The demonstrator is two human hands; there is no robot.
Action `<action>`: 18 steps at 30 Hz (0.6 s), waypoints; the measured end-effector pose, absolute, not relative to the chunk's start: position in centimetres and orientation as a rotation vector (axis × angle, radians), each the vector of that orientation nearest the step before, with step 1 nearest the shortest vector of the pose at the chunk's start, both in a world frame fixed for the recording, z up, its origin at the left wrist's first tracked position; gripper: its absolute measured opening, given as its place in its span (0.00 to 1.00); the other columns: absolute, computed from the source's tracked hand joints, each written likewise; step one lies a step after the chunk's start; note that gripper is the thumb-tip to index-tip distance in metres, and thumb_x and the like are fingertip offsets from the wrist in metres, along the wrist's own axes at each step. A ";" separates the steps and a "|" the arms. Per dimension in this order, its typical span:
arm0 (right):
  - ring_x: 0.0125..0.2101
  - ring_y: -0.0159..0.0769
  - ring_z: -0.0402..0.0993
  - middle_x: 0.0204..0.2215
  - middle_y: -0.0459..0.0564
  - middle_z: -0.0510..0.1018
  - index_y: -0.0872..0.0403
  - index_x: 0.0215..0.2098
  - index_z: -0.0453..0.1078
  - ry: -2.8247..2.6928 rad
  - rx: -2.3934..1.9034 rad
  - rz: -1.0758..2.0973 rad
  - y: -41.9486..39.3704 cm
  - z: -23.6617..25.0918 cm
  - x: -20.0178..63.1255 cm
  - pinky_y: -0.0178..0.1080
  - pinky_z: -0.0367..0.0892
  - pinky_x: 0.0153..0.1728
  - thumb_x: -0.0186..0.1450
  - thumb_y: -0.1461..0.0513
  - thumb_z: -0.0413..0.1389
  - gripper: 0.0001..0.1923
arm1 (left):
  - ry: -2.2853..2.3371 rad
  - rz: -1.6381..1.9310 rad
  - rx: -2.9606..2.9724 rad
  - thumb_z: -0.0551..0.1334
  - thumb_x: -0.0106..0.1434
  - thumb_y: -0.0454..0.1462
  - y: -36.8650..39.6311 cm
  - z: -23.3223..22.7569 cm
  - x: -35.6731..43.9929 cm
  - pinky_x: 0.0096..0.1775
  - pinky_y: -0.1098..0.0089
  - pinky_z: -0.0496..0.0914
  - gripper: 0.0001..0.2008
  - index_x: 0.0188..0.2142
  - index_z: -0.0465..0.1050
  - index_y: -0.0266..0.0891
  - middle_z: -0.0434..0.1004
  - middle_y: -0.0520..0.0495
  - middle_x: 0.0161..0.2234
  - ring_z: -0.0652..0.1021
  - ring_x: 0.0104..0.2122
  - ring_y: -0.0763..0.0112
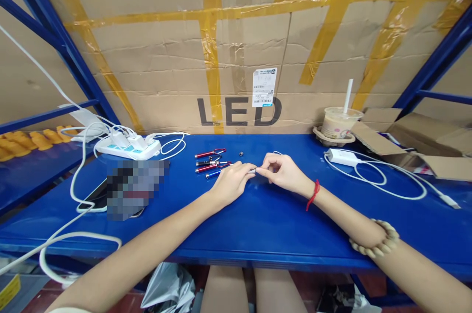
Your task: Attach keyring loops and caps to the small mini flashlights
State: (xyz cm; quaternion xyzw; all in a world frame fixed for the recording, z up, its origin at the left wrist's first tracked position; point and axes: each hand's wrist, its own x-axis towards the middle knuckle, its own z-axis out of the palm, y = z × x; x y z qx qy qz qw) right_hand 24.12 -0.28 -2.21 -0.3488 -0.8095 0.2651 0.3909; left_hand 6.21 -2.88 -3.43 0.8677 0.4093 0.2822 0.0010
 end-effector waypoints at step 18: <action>0.16 0.28 0.67 0.26 0.48 0.73 0.57 0.29 0.70 -1.951 -0.885 0.638 -0.4 -1.5 24.3 0.31 0.61 0.17 0.57 0.53 0.57 0.14 | 1.442 0.844 2.625 0.46 0.66 0.38 -3.0 -2.5 6.8 0.41 0.69 0.67 0.12 0.45 0.63 0.39 0.72 0.47 0.41 0.73 0.40 0.67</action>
